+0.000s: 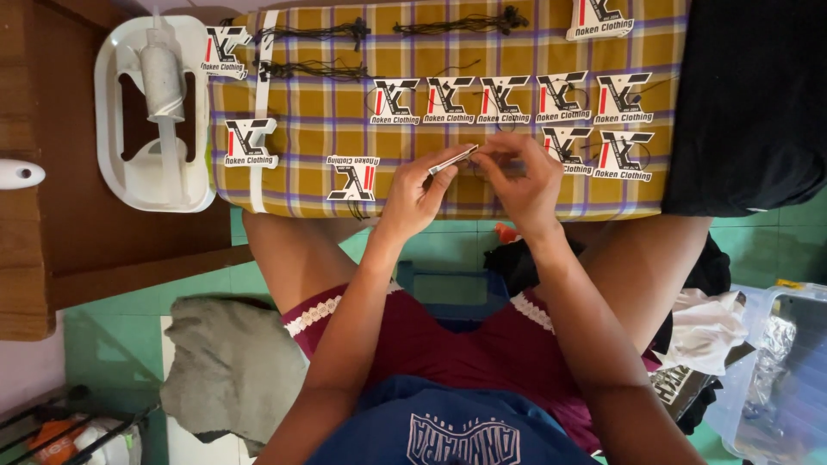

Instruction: The person sits on the floor and attaches small stickers to a plaid fabric surface. They pick up stickers and black strings, then place the stickers onto the fabric, smoothing them down with their hands.

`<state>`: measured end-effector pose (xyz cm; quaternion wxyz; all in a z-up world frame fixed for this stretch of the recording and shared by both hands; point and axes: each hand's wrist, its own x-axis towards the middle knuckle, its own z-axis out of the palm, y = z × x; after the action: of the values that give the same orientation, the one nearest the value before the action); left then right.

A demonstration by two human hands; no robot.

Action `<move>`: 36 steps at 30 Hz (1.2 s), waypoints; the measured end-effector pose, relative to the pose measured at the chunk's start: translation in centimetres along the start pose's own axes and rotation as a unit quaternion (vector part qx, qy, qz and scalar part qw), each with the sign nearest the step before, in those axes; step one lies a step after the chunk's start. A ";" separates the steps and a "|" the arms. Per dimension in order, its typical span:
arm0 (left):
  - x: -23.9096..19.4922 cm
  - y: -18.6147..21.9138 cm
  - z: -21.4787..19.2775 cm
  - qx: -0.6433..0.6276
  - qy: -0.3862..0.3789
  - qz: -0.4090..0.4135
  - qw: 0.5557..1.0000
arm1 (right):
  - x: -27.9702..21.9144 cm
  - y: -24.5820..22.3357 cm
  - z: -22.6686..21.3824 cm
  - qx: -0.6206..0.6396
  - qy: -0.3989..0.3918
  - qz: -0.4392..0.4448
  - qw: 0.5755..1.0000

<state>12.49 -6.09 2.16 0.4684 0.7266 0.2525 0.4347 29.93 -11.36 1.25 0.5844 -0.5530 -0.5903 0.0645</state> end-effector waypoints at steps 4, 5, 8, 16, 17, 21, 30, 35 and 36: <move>-0.2 -0.2 0.0 0.019 -0.009 0.012 1.000 | 0.1 0.1 -0.1 0.001 -0.013 0.012 1.000; -0.1 -0.4 0.0 0.017 -0.010 0.016 1.000 | 0.1 0.1 -0.1 0.012 -0.024 0.020 0.999; 0.1 -0.2 0.1 0.024 -0.008 0.011 1.000 | 0.5 -0.2 -0.4 0.015 -0.058 0.023 0.998; -1.7 -4.1 0.1 0.042 0.010 -0.049 0.998 | -0.5 1.7 0.0 0.027 -0.136 0.023 0.990; -1.5 -4.0 0.0 0.033 0.009 -0.060 0.998 | -0.5 1.5 0.0 0.039 -0.143 0.024 0.989; -0.8 -3.2 -0.6 -0.033 0.014 -0.074 0.997 | -0.7 0.9 -0.1 0.032 -0.144 0.037 0.988; -0.7 -4.1 -1.1 -0.156 0.050 -0.095 0.982 | -0.1 -0.5 -0.7 0.057 -0.154 0.108 0.980; -0.6 -2.9 -0.6 -0.170 0.076 -0.105 0.977 | 0.4 -0.9 -0.7 0.094 -0.157 0.099 0.978; -0.7 -3.1 -0.6 -0.176 0.080 -0.105 0.975 | 0.3 -0.7 -0.7 0.096 -0.159 0.095 0.978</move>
<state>11.78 -5.05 -0.79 0.6105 0.5647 0.2834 0.4776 30.16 -11.77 2.12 0.5243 -0.5309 -0.6116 0.2632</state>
